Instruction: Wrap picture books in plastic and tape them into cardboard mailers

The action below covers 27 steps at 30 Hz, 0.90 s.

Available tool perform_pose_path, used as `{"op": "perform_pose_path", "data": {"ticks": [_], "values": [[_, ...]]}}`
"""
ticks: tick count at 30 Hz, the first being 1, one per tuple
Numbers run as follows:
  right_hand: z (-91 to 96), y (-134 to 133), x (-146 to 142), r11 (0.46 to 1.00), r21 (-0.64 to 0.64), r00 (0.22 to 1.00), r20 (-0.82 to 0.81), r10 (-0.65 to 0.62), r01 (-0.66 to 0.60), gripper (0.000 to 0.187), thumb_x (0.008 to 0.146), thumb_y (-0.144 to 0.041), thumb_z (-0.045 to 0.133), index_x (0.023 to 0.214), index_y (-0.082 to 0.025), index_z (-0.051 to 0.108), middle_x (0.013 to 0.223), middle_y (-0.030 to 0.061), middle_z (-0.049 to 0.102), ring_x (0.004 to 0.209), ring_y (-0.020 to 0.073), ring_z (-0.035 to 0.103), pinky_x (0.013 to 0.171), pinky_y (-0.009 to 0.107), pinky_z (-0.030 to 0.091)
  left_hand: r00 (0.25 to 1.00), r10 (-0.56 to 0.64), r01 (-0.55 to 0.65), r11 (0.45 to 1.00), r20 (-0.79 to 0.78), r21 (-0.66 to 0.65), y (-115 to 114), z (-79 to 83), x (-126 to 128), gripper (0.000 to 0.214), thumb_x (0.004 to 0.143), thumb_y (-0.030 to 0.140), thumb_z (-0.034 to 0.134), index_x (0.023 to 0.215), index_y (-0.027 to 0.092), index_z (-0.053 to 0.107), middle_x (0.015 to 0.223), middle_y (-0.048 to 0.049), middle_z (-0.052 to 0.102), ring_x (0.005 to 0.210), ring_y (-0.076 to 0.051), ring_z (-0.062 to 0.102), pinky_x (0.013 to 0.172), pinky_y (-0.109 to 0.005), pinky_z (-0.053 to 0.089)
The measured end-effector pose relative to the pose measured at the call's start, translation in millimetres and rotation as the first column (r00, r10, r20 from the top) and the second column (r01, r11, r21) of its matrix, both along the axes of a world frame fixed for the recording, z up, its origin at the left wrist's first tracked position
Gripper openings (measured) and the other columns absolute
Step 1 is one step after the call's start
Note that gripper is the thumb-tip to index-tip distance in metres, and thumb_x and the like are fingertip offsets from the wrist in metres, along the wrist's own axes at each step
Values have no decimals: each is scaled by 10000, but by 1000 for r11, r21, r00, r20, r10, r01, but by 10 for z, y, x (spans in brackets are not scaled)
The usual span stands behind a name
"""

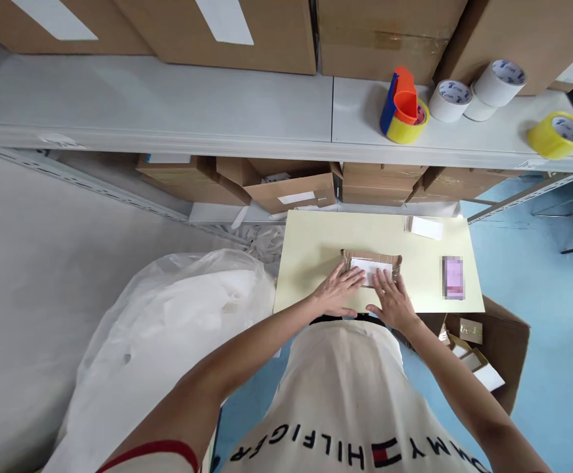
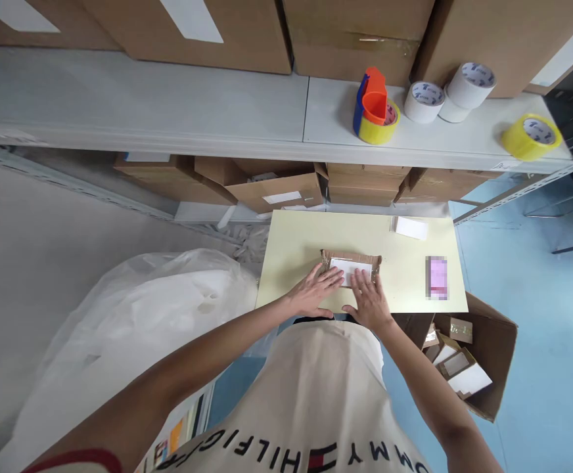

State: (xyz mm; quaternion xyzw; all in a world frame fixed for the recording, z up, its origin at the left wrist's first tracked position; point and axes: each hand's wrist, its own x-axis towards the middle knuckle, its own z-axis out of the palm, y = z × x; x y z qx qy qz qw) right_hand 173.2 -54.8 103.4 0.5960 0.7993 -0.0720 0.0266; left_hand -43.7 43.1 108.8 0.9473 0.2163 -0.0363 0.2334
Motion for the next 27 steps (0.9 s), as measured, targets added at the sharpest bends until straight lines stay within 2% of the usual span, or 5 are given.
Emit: {"op": "perform_pose_path", "data": {"ticks": [3,11,20,24,27], "values": [[-31,-43,-103,998,-55,998,-51,30,-33,683,979,-508,308,1546,-135,225,1573,152,309,1458,308,284,1158,533,222,999,22,-18,996,44,-85,-38,12,-23,892,767,593,653,1510,221,330,1576,-143,295,1467,-319,259,1194,-546,-3],[68,-227,123,983,1,982,44,-185,186,681,985,-514,301,1533,-111,262,1558,191,327,1448,343,302,1168,594,150,989,123,-114,988,87,-104,49,62,-139,684,832,450,655,1445,228,449,1518,-157,409,1432,-305,343,1201,-549,-19],[-71,6,94,962,18,959,75,-274,274,701,975,-511,336,1555,-146,187,1588,192,263,1473,358,223,1142,627,191,956,287,-284,957,59,-53,151,-81,-7,694,857,412,617,1486,238,382,1603,-147,227,1495,-351,130,1174,-628,-1],[-113,-155,203,919,71,921,16,-389,387,693,982,-494,325,1564,-170,132,1615,202,163,1482,390,168,1117,644,234,899,437,-430,895,41,-119,126,-126,-109,695,882,423,577,1506,234,336,1625,-173,97,1497,-376,62,1154,-646,86],[-153,-186,231,855,59,850,-156,-503,516,706,991,-504,280,1569,-187,26,1625,210,98,1489,370,158,1082,616,322,811,585,-555,772,6,-309,101,-180,-118,812,894,456,541,1555,193,150,1623,-214,8,1490,-381,112,1138,-607,220]]}}
